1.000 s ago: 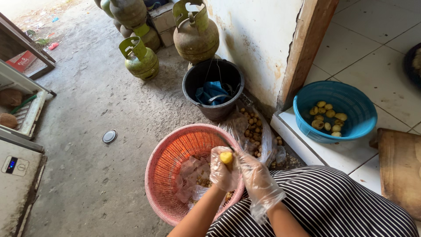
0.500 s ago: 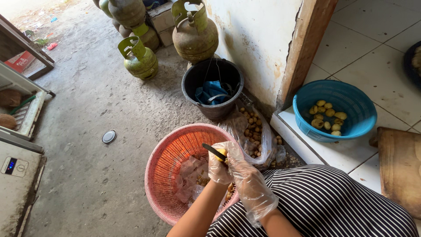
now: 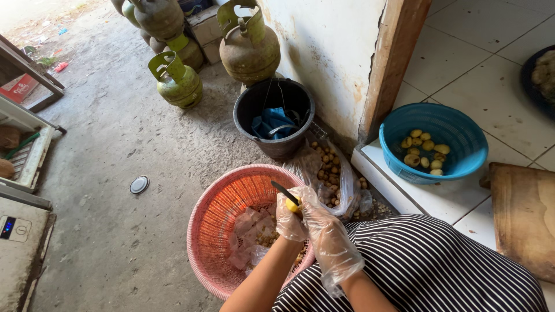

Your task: The person sits on a low stool and peels potatoes one at a time with a small knife, letting the peels fall into a pink basket and placing the peeled potatoes into a blue basin. They occasionally reach into a bag of unpeeled potatoes to pick up the next one.

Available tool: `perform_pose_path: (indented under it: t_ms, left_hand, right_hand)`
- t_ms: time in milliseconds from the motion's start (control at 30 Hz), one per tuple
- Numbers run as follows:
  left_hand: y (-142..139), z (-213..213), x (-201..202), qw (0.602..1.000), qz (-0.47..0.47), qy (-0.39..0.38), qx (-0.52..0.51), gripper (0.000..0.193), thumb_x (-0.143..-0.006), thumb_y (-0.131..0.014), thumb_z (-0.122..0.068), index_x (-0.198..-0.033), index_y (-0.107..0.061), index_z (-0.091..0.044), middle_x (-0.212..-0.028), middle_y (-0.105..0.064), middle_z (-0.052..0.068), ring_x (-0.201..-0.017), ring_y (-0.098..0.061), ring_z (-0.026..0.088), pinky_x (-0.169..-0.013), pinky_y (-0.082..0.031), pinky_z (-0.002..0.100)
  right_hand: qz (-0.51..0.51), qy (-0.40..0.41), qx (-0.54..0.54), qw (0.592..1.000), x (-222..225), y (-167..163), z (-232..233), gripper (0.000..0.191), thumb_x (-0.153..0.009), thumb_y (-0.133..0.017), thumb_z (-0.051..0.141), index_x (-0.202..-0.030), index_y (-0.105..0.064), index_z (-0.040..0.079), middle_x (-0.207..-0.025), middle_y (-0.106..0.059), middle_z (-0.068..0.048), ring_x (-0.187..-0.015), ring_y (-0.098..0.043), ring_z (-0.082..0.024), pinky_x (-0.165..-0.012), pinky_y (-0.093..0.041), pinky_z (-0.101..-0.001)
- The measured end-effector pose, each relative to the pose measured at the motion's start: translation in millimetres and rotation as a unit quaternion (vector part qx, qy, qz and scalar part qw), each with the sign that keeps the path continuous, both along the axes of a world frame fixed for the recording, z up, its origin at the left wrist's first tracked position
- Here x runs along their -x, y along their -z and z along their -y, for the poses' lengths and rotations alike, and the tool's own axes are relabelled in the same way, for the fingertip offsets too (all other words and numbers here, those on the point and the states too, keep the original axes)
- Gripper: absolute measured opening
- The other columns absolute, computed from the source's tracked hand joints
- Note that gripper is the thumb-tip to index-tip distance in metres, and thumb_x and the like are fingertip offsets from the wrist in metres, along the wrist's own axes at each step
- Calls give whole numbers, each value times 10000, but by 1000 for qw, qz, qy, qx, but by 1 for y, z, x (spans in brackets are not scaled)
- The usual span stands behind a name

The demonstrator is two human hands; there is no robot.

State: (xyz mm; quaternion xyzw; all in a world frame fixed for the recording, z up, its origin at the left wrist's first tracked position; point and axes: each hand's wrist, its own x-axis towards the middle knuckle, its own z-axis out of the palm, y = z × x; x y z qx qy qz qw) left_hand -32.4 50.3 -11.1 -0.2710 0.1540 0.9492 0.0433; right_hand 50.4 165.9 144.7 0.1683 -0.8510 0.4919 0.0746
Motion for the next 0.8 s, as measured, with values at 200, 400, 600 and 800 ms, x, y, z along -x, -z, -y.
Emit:
perform_pose_path:
  t_ms: [200,400,600,800]
  left_hand:
    - [-3,-5,-12,993,90,51,63,447,-1026,-517,-421,-914,-684,-23,-648,-644,55,-474,-560,121,-410,-482,225]
    - [-56,12,-2,989,-119,40,74,391,-1067,-548,-412,-893,-647,-77,-713,-641,26,-490,-556,97,-426,-484,219]
    - [-39,26,8,992,-26,123,-14,310,-966,-562,-397,-989,-637,-97,-874,-660,61,-757,-620,163,-680,-556,313]
    - [-26,24,11,984,-88,121,96,293,-1023,-533,-337,-1168,-655,-114,-1058,-681,36,-928,-660,154,-857,-564,288]
  right_hand:
    - [260,-13,305,916,16,7,-14,382,-1021,-487,103,-1367,-624,17,-1319,-698,-162,-1191,-699,-241,-1052,-564,-300]
    - [19,-33,48,998,4,7,-21,441,-920,-612,2,-1360,-608,9,-1334,-685,-164,-1206,-694,-259,-1047,-552,-322]
    - [19,-20,110,994,3,-2,-24,468,-921,-602,-5,-1389,-596,8,-1339,-697,-164,-1203,-701,-245,-1028,-551,-312]
    - [54,1,127,990,3,-4,-23,439,-957,-600,39,-1396,-589,18,-1369,-676,-160,-1217,-691,-241,-1027,-541,-302]
